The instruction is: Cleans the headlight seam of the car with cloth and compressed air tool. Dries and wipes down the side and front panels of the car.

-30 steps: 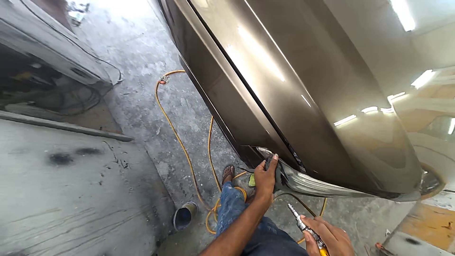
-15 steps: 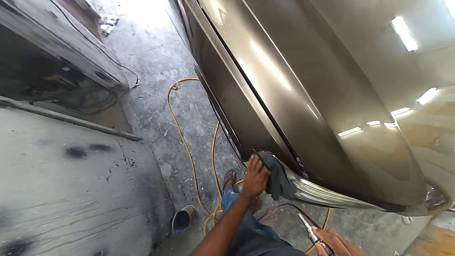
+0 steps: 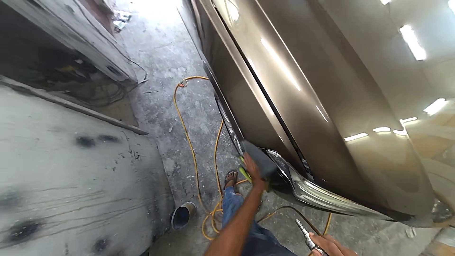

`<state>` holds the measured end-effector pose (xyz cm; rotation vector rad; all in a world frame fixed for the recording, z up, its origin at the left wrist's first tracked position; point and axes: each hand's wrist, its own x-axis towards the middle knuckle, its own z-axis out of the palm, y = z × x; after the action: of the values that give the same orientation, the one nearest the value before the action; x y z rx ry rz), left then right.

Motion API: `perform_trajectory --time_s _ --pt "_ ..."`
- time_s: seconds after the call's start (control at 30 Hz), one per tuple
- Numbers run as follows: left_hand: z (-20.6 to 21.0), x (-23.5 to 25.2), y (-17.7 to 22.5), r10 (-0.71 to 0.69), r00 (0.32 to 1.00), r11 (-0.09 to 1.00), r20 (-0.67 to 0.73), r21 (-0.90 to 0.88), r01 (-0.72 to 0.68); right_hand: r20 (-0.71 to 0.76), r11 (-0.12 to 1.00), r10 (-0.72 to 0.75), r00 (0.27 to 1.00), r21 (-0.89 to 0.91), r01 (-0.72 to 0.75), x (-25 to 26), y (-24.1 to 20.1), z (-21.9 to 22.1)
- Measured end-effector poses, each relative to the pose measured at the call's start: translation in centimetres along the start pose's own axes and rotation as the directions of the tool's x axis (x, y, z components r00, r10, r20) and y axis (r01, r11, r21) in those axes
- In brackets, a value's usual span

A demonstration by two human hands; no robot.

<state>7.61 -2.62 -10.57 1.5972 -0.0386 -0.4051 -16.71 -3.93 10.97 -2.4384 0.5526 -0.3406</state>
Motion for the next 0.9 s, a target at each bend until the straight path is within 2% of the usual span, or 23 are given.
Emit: perform_trajectory --time_s 0.03,0.1,0.2,0.37,0.47,0.53,0.67,0.8,0.9 --pt "0.0 -2.1 -1.5 -0.078 0.997 0.993 -0.006 0.087 0.078 0.005 1.000 -0.005 1.000 0.011 0.005 0.2 0.1 0.2" --pt "0.3 -5.7 -3.6 -0.187 0.982 0.974 -0.039 0.126 0.190 0.025 1.000 -0.018 1.000 0.012 0.018 0.6 0.1 0.3" --pt "0.1 -5.0 -3.9 -0.294 0.954 0.946 -0.056 0.122 0.299 0.054 0.999 -0.038 0.998 0.011 0.037 1.6 -0.1 0.5" --pt "-0.4 1.1 -1.5 -0.220 0.967 0.943 -0.131 0.227 0.245 0.074 0.999 -0.051 0.996 0.018 0.050 2.6 -0.7 1.0" --pt "-1.2 6.4 1.6 -0.062 0.990 0.946 -0.130 0.307 0.099 0.084 0.999 -0.045 0.995 0.010 0.044 2.9 -1.0 1.2" --pt "-1.6 10.6 4.1 0.009 0.995 0.954 -0.098 0.300 0.021 0.073 0.998 -0.060 0.995 0.017 0.059 3.2 -1.2 1.7" --pt "-2.1 17.9 7.1 -0.004 0.997 0.975 -0.078 0.223 0.022 0.042 0.997 -0.078 0.996 0.017 0.078 4.6 -1.9 3.1" --pt "-2.8 18.6 6.8 0.016 1.000 0.968 0.019 0.251 -0.020 -0.035 0.999 -0.043 0.998 0.010 0.043 6.9 -3.1 4.2" --pt "-3.6 17.2 6.8 -0.036 0.997 0.962 0.074 0.273 0.014 -0.093 1.000 0.017 0.996 -0.008 -0.018 9.0 -3.9 5.6"
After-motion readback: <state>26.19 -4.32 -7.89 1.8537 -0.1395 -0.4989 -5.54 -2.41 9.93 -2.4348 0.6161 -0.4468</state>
